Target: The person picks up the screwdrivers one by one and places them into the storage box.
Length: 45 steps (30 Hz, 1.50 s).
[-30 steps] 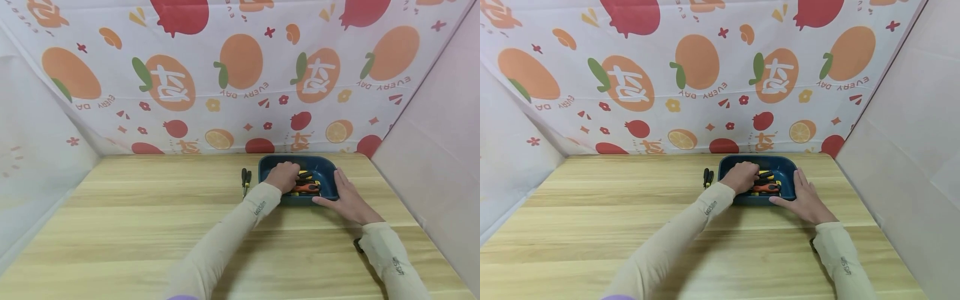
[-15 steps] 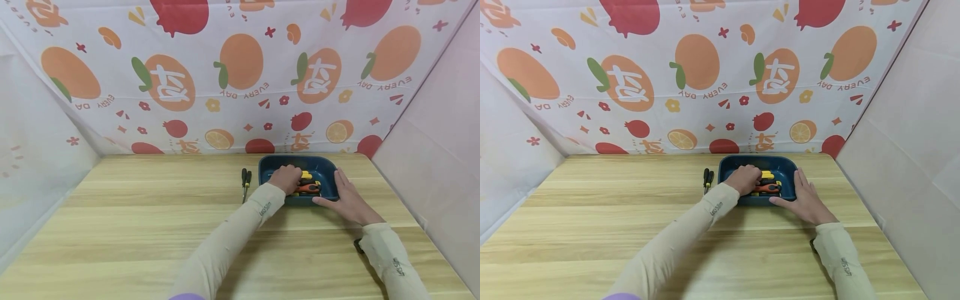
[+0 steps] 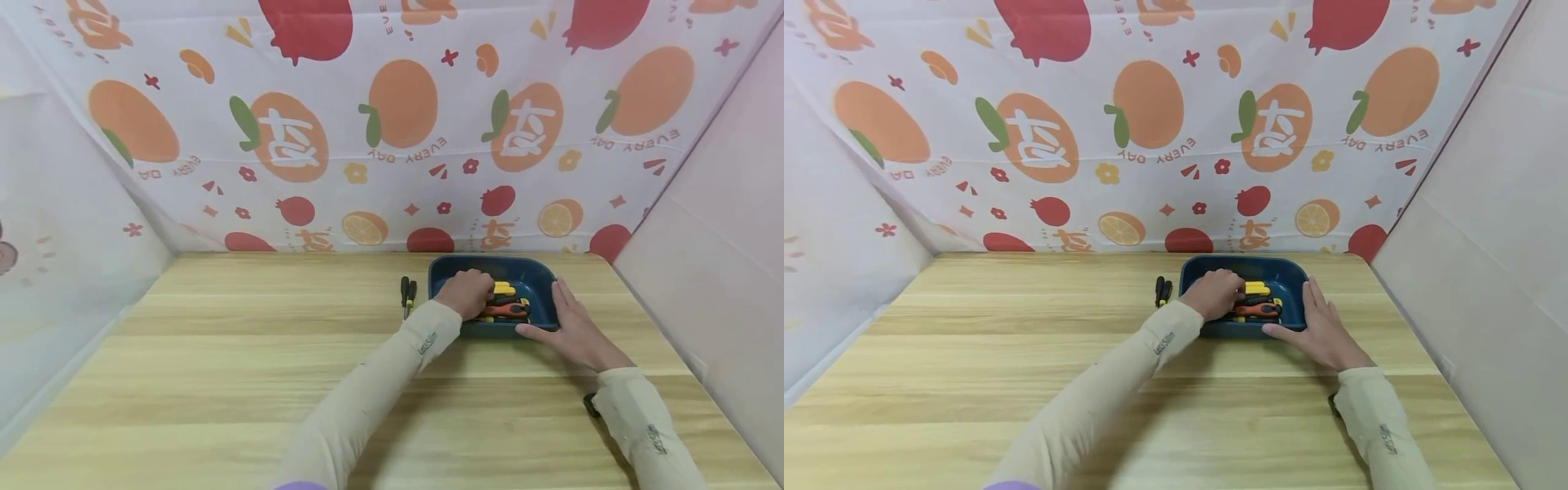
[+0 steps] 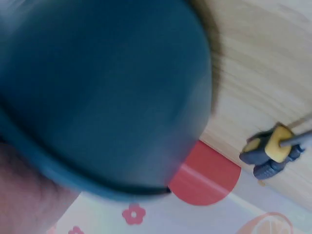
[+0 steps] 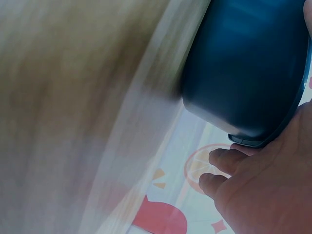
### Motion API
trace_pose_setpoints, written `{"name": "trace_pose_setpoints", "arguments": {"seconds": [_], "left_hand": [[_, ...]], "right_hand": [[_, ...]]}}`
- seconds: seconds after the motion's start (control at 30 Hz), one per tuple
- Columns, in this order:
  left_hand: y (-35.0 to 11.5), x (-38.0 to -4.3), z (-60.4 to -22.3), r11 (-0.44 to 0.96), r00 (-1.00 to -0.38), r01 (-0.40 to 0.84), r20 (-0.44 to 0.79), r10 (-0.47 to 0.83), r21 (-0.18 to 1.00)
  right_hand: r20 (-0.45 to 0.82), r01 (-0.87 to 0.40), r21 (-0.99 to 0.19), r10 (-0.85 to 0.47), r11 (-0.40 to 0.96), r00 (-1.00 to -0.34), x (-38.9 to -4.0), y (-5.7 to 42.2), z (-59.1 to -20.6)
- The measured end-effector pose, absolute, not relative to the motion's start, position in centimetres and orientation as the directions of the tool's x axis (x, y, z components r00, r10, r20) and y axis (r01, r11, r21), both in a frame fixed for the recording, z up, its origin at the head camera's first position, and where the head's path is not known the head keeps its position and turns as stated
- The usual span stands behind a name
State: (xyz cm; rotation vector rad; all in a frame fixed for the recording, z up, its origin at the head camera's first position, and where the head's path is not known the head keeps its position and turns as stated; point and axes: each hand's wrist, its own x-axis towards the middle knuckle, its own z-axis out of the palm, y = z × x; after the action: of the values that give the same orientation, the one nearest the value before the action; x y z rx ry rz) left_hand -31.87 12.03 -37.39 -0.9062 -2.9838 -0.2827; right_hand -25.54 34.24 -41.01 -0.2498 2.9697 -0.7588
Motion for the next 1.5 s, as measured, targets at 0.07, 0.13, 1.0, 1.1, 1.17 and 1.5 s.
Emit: {"name": "trace_pose_setpoints", "arguments": {"seconds": [0.07,0.13,1.0,1.1,1.17,1.5], "left_hand": [[11.3,-31.6,-37.0,0.807,-0.821,0.57,0.118,0.558,0.152],[10.3,-31.3,-36.6,0.797,-0.804,0.588,0.208,0.558,0.136],[-1.5,-31.6,-39.9,0.913,-0.971,0.182,0.215,0.107,0.366],[-1.4,-31.5,-39.9,0.919,-0.981,0.152,0.169,0.095,0.365],[-1.4,-31.5,-40.0,0.924,-0.985,0.14,0.148,0.092,0.355],[-1.5,-31.3,-40.3,0.935,-0.989,0.123,0.119,0.088,0.333]], "right_hand": [[-0.024,-0.139,-0.479,-0.171,0.867,-0.985,-25.5,34.2,-41.1],[-0.025,-0.138,-0.479,-0.171,0.867,-0.985,-25.4,34.2,-41.2],[-0.006,-0.158,-0.47,-0.183,0.868,-0.983,-25.0,33.9,-40.7],[-0.006,-0.154,-0.473,-0.178,0.868,-0.984,-24.9,33.9,-40.8],[-0.004,-0.156,-0.472,-0.179,0.868,-0.984,-24.8,33.9,-40.8],[0.001,-0.166,-0.471,-0.188,0.866,-0.982,-24.4,33.9,-40.9]]}}
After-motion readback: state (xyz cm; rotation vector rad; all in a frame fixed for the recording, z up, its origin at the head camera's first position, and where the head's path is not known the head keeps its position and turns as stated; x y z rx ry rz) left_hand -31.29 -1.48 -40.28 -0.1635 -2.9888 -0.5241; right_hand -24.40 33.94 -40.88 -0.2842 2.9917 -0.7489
